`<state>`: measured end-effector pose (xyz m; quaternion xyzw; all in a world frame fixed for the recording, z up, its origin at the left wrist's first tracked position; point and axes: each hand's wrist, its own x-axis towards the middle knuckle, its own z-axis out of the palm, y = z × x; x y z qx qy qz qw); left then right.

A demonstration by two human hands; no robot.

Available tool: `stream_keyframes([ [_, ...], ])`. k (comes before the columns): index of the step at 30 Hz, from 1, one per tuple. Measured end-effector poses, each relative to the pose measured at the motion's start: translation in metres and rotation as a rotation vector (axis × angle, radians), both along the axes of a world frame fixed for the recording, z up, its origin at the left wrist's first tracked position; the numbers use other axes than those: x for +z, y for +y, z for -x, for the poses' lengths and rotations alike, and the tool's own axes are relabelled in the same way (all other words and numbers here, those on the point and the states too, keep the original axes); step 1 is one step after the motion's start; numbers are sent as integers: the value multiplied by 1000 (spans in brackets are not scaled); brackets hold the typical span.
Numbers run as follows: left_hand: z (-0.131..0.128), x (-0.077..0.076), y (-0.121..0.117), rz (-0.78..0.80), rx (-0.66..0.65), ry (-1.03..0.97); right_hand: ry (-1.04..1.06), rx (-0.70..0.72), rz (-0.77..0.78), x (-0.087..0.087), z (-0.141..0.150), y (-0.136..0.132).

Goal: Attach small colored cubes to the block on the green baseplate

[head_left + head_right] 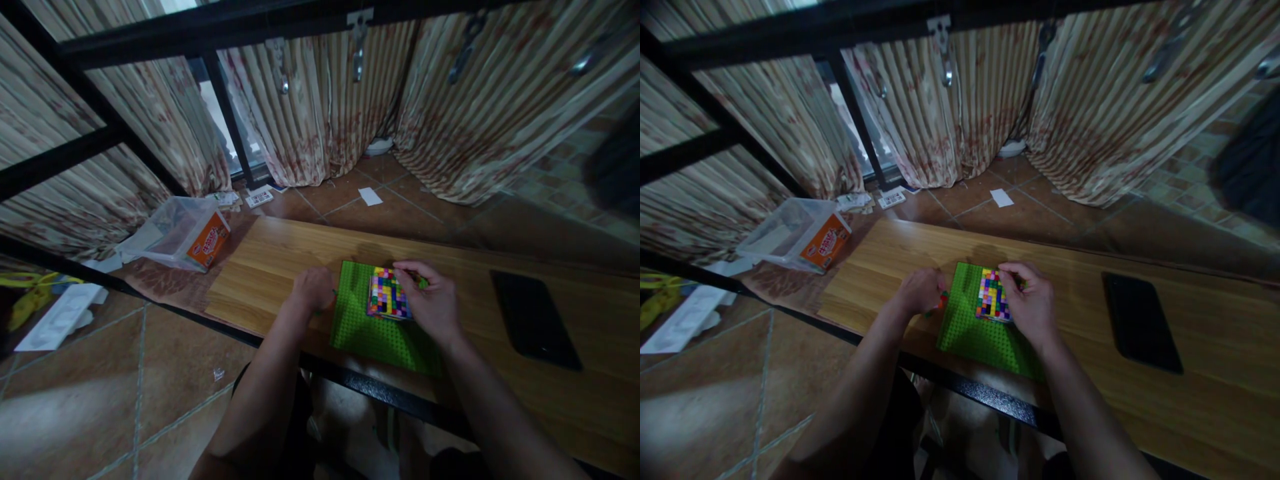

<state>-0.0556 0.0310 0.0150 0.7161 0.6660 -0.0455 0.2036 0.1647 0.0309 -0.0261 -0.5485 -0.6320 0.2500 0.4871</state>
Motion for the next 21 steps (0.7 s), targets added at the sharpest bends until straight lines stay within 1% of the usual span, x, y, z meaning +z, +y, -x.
stream_keyframes([
  [7, 1, 2, -3, 0, -53, -25, 9, -65, -33, 15, -4, -9],
  [11, -3, 1, -4, -4, -34, -10, -22, -67, -26, 21, -6, -19],
  [16, -4, -4, -2, -13, -9, 2, -72, -28, 4, 19, -13, -30],
  [21, -5, -6, -2, -40, 45, 28, -106, 34, 5, 16, -16, -31],
])
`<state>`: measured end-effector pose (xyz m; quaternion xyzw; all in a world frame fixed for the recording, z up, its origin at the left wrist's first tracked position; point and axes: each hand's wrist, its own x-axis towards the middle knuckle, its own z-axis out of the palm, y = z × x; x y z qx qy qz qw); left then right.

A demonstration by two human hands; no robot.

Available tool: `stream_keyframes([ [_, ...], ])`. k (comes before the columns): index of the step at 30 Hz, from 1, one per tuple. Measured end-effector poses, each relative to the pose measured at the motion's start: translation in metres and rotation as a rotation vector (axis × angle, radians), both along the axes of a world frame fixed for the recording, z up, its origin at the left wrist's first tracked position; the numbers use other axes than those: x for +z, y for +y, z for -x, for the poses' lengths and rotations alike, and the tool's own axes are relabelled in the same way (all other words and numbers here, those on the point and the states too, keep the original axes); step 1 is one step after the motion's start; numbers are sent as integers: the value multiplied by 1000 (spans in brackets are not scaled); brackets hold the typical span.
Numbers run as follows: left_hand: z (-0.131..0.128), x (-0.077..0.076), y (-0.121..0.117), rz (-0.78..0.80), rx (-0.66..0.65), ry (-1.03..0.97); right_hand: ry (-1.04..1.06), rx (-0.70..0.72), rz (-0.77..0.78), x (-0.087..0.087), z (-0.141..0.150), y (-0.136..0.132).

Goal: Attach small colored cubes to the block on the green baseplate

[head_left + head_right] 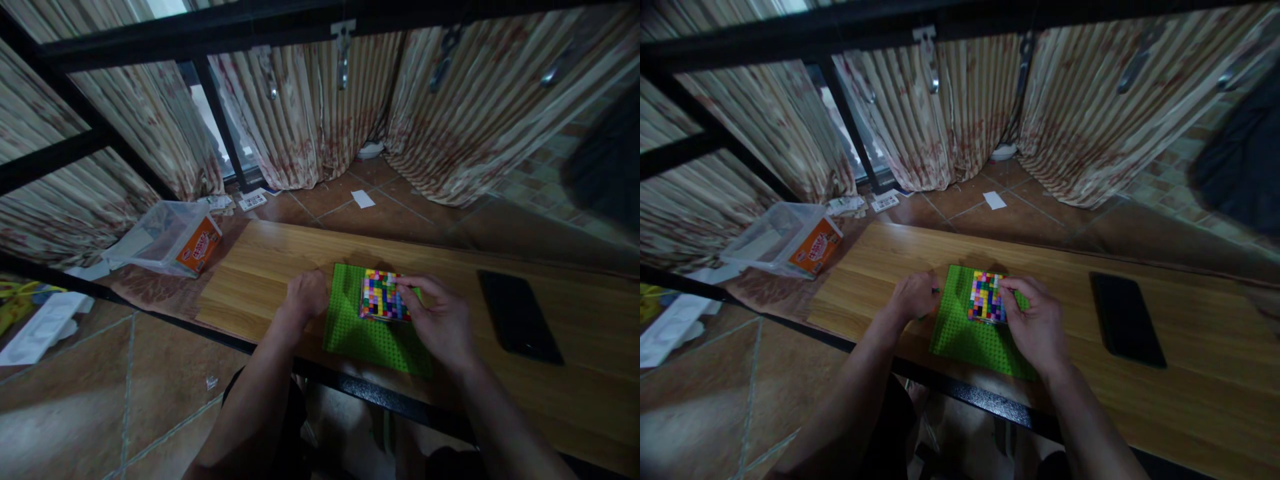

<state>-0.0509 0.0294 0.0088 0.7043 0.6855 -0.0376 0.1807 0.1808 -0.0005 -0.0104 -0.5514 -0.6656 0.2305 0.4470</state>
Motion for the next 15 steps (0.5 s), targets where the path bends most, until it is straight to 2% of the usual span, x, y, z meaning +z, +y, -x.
stream_keyframes([
  [5, 4, 4, 1, -44, 21, 4, 22, -17, -35, 3, 4, 2],
  [7, 8, 6, 3, -88, 17, -83, 34, -11, -52, 5, 6, 1],
  [9, 9, 9, 5, -115, -15, -293, 45, 31, -62, 7, 10, 0],
  [11, 8, 13, 5, -66, -37, -594, 50, 100, -66, 10, 14, -2],
  [15, -2, 22, 0, 254, 4, -1121, 54, 233, -82, 15, 22, -5],
])
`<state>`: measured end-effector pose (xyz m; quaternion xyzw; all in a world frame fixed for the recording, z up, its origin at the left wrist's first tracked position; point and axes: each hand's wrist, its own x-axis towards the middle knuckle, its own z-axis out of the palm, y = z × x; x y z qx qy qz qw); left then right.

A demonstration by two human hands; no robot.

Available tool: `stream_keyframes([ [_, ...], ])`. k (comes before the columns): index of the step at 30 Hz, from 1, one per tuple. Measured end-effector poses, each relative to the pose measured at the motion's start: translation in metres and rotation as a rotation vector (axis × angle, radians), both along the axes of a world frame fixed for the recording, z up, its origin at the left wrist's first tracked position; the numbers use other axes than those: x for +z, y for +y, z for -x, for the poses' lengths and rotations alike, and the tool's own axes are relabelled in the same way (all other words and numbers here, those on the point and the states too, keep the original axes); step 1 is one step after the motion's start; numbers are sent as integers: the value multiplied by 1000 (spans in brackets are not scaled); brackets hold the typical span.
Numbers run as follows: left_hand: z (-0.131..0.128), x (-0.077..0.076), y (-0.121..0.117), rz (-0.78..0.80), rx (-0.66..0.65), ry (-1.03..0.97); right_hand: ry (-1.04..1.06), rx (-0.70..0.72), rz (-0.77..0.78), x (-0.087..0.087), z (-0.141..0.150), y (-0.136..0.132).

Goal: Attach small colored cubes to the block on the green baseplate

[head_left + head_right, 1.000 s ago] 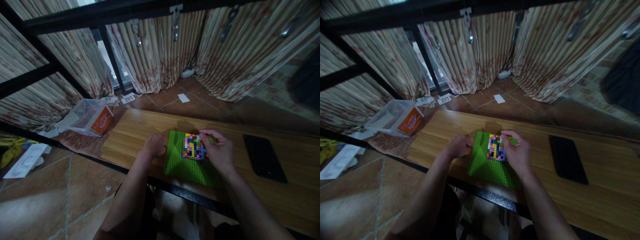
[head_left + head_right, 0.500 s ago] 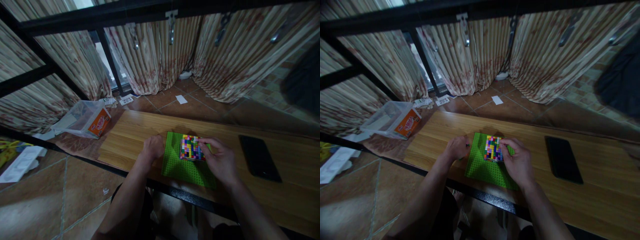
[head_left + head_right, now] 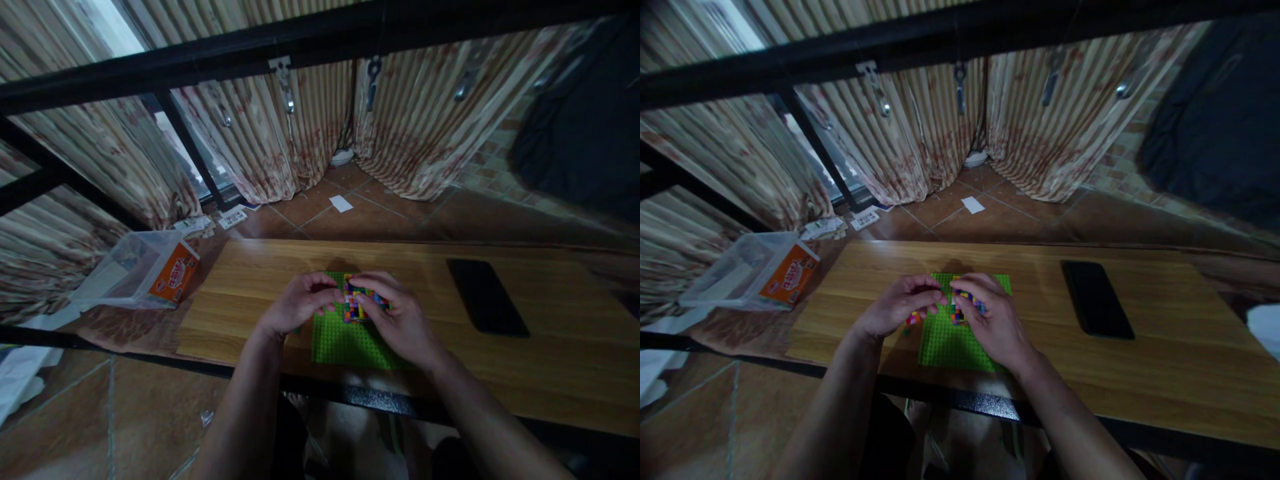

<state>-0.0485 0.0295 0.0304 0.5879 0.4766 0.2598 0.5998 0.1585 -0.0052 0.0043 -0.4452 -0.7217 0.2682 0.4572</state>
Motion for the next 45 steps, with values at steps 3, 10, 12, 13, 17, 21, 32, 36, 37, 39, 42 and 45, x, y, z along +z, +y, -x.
stream_keyframes([
  [3, -8, 4, -5, 142, -76, -203, 33, 59, -2, 3, 2, -1],
  [10, -16, 3, -7, 227, -38, -353, 199, 86, 67, 7, 6, -1],
  [12, -17, 2, -7, 223, -21, -349, 241, 80, 95, 7, 7, -1],
  [13, -17, 2, -7, 219, -9, -343, 260, 72, 108, 7, 7, 0],
  [17, -15, 0, -4, 153, 72, -222, 257, -64, 138, 4, 0, 7],
  [21, -14, -6, -2, 7, 119, 28, 69, -179, 45, 0, -8, 19],
  [32, -18, -15, -5, -311, -5, 303, -382, -127, -138, -9, 14, 35],
  [36, -22, -11, -8, -327, -2, 334, -396, -156, -135, -14, 15, 36],
  [37, -23, -10, -9, -331, -3, 337, -375, -167, -126, -14, 15, 36],
  [39, -24, -8, -10, -343, -13, 337, -321, -197, -96, -15, 16, 37],
  [42, -25, -7, -12, -356, -19, 339, -258, -231, -53, -14, 17, 36],
  [45, -26, -7, -14, -365, -17, 342, -227, -225, -48, -14, 18, 35],
])
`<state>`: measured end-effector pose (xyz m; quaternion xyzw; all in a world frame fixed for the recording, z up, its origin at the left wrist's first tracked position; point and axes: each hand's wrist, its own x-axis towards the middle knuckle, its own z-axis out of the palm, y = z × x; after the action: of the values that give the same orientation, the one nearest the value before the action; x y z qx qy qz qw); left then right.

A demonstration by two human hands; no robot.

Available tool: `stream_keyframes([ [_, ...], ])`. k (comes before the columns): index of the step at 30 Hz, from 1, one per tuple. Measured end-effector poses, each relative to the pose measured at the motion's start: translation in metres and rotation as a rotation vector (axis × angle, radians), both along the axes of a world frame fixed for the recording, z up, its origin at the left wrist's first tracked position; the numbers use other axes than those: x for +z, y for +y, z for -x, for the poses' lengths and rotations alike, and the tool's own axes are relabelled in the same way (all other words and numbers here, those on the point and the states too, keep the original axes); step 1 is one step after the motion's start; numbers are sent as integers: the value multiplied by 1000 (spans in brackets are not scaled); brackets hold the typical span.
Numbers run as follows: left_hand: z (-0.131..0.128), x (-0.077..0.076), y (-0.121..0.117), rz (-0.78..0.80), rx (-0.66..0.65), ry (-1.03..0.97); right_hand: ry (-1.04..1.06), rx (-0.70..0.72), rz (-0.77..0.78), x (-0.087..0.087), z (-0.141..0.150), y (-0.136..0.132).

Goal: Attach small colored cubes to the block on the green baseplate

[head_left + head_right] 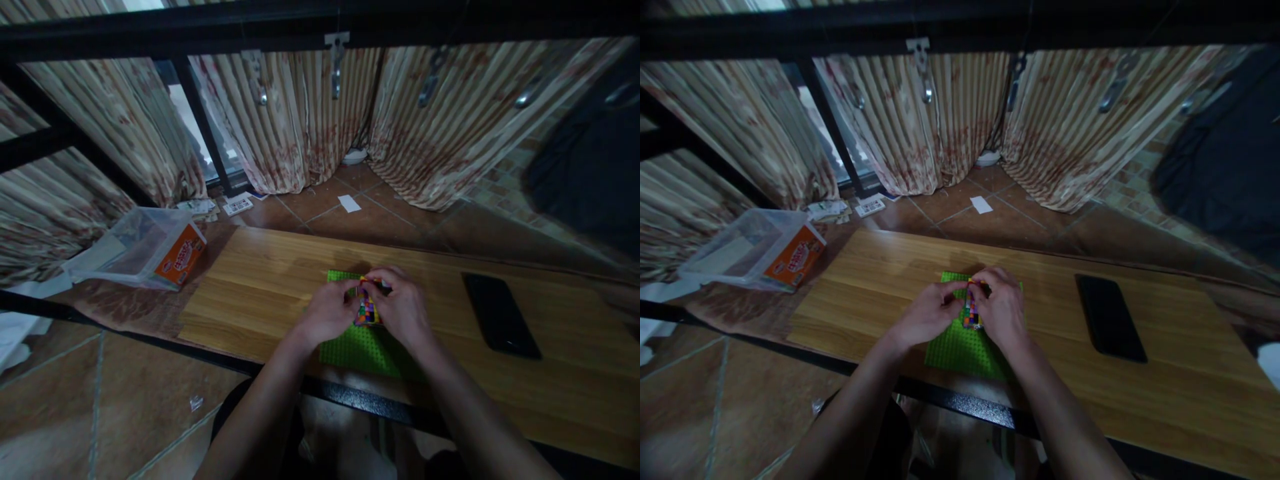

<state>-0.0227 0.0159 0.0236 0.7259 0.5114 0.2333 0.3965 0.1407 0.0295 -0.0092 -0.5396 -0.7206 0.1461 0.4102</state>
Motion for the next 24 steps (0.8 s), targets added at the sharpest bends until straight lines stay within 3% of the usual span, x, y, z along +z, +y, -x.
stream_keyframes([
  [12, -3, -4, 0, -17, -5, -14, -222, 18, -126, -9, -1, -7],
  [19, 5, -8, 6, 27, -24, -107, -174, 48, -103, -11, -5, -8],
  [24, 9, -15, 8, 69, 32, -224, -71, 22, -108, -7, -7, -15],
])
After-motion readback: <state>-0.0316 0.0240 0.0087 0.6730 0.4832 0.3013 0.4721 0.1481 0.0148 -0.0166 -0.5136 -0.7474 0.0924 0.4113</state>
